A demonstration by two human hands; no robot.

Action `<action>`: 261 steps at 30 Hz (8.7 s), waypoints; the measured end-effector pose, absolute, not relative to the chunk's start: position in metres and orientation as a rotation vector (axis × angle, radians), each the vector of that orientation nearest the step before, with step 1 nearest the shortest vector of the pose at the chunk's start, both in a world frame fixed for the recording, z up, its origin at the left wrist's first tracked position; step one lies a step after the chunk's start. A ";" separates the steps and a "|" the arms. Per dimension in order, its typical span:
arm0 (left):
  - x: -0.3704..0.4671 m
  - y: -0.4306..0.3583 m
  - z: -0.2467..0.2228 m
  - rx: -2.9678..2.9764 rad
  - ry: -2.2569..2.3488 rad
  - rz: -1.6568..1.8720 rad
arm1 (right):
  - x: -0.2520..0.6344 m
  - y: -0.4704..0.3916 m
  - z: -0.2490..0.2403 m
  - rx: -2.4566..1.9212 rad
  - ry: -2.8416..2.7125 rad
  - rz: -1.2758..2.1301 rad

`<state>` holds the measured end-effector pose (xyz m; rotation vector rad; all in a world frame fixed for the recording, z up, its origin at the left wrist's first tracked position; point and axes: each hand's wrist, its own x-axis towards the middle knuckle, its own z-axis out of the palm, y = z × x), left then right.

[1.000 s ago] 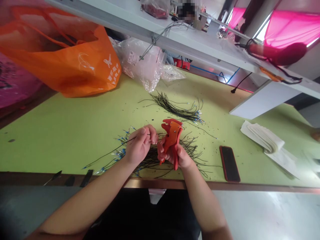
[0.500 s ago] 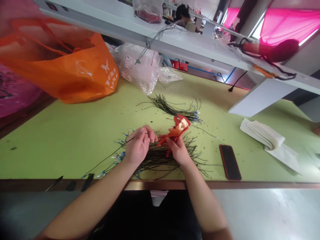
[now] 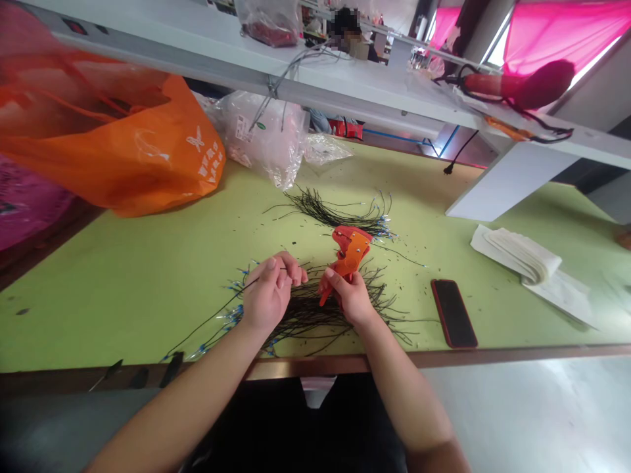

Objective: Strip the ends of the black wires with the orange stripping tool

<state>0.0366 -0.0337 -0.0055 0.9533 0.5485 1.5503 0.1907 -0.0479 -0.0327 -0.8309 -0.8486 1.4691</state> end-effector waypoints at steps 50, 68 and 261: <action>0.028 -0.048 -0.007 1.792 0.854 1.444 | 0.195 -0.058 -0.045 -0.832 -1.163 1.454; 0.029 -0.049 0.000 1.860 0.885 1.458 | 0.195 -0.060 -0.042 -0.843 -1.248 1.374; 0.109 0.108 -0.023 2.611 1.347 0.330 | 0.278 -0.035 -0.004 -0.446 -0.327 0.844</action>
